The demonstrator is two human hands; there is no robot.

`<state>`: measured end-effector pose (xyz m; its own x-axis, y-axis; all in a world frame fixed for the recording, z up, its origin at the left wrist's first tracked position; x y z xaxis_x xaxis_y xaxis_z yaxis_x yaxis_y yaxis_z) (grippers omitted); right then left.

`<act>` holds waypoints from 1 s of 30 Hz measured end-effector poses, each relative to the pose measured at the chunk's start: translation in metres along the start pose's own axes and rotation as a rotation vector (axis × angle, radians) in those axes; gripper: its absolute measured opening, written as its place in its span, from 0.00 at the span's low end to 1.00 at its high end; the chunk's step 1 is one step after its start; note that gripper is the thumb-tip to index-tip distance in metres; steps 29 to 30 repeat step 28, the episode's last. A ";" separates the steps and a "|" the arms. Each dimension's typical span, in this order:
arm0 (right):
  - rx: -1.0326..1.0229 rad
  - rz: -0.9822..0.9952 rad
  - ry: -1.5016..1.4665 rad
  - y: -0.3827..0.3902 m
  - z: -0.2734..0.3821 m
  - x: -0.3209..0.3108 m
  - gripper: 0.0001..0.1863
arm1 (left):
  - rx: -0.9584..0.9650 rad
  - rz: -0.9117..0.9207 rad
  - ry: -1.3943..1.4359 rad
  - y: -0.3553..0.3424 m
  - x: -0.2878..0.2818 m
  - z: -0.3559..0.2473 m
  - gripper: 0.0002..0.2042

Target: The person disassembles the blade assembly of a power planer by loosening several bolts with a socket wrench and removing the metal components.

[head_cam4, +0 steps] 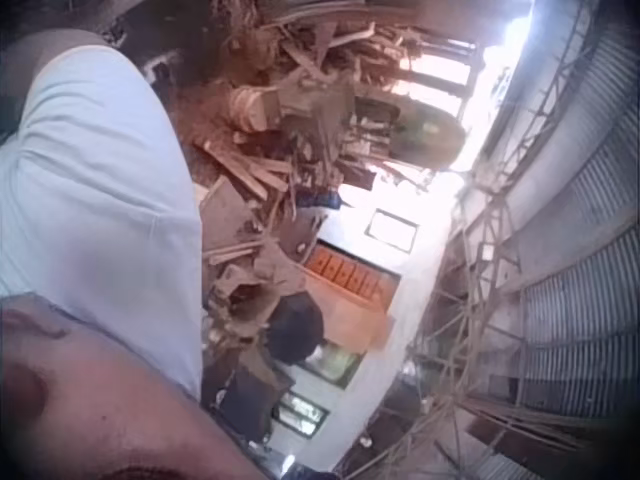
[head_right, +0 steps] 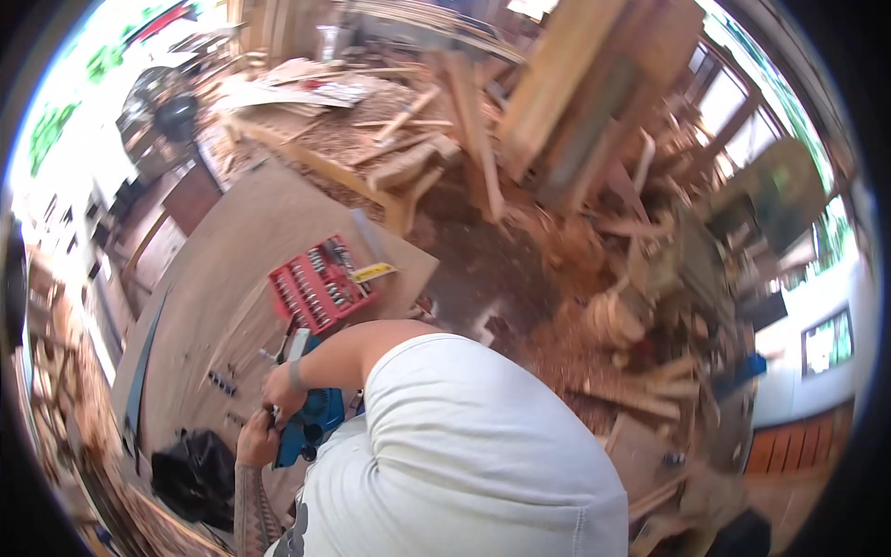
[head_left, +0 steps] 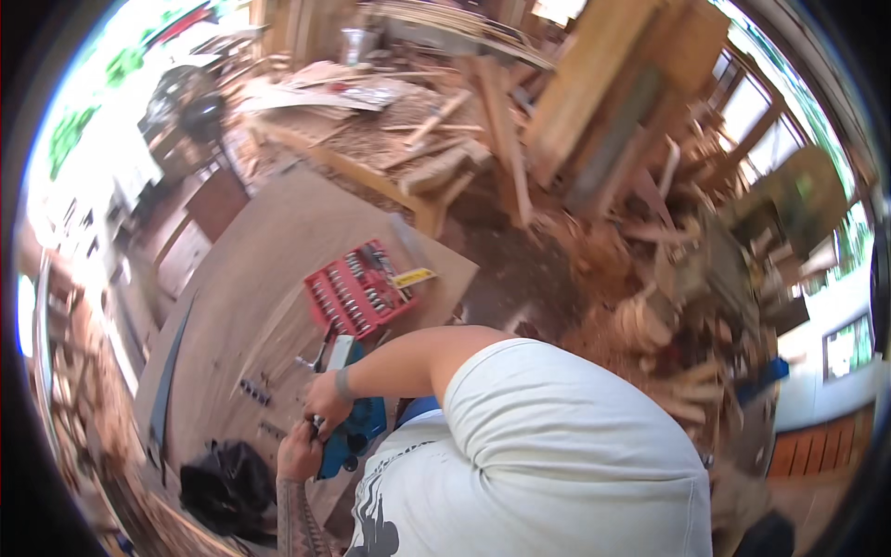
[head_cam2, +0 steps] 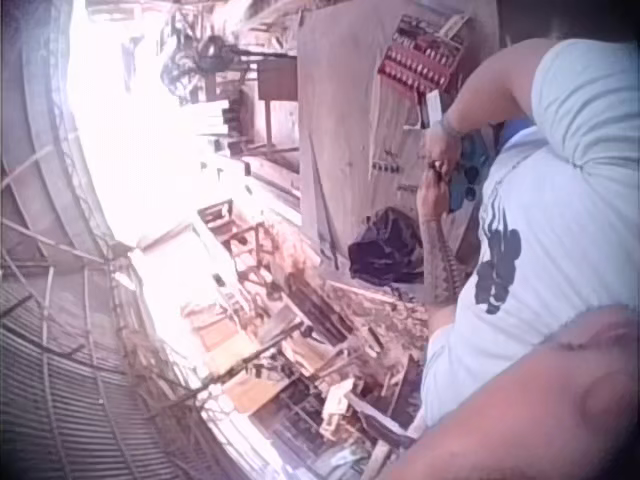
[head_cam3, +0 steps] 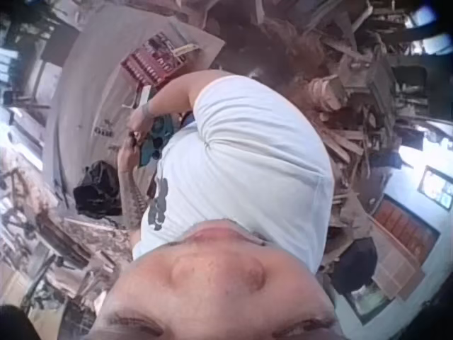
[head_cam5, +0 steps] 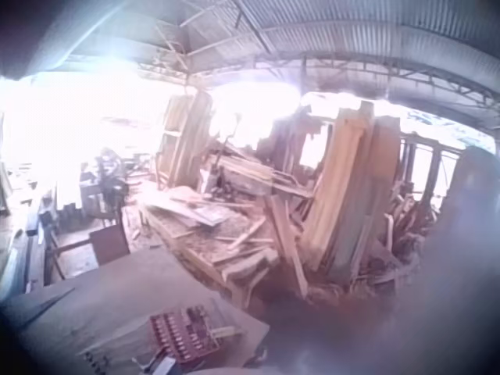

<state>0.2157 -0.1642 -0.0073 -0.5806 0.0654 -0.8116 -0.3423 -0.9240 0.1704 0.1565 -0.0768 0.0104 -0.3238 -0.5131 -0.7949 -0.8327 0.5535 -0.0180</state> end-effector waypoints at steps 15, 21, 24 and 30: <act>0.158 -0.705 -0.059 0.223 0.017 -0.021 0.27 | -0.789 0.482 0.654 0.017 0.055 0.104 0.18; 0.947 -0.135 -0.263 0.414 -0.078 0.142 0.34 | -0.321 0.367 -0.106 -0.009 0.015 0.072 0.15; 1.147 0.181 -0.376 0.505 -0.098 0.232 0.33 | -0.477 0.259 0.278 -0.008 0.008 0.068 0.07; 1.457 0.127 -0.536 0.601 -0.129 0.283 0.39 | -0.599 0.387 0.451 0.001 0.017 0.075 0.07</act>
Point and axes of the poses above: each hand's wrist, its own y-axis away from the middle knuckle, its own x-axis out of the palm, z = x × y, the point moved 10 cm from there along -y, towards the middle knuckle, and after that the axes turned 2 degrees about y, right-handed, at the moved point
